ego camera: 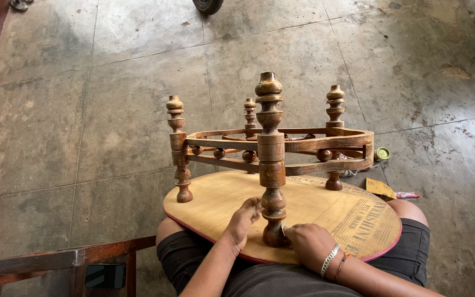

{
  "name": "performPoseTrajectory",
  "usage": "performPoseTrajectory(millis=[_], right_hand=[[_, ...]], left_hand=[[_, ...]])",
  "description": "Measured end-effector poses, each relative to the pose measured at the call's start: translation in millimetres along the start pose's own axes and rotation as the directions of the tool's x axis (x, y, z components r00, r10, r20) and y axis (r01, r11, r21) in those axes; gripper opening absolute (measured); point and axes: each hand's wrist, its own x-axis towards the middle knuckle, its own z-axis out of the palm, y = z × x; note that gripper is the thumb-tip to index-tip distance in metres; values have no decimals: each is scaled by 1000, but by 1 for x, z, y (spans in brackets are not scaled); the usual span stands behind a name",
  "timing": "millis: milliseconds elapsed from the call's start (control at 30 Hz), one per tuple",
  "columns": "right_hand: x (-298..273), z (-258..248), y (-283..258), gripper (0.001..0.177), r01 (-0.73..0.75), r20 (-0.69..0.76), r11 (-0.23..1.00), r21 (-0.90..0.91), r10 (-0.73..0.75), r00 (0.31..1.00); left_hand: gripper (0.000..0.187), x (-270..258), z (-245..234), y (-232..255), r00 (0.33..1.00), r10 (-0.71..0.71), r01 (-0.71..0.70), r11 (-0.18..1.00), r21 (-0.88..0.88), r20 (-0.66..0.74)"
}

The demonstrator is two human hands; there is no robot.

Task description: The person sands the surfaces of a decorative wooden stand by hand using sandpaper. They hold the stand on a board on their lap, rotating it to reach the different legs and frame pieces.

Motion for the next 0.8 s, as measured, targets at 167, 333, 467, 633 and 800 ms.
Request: performPoseTrajectory(millis=[167,333,467,633,800], right_hand=[[12,-6,9,17,94,-46,996,-10,-94,995],[16,17,25,21,55,-94,980,189,-38,995],[36,26,31,24,94,-69,987,129,-86,994],[12,0,26,26,68,60,979,191,-81,995],[23,10,24,30,53,66,997,61,-57,996]], left_hand=[[44,-10,10,22,991,-42,40,999,-17,-127],[39,-14,14,26,990,-39,44,999,32,-137],[41,-12,15,23,995,-1,11,995,95,-102],[48,-16,17,31,991,-19,29,997,70,-135],[57,-16,19,32,990,-28,39,996,75,-136]])
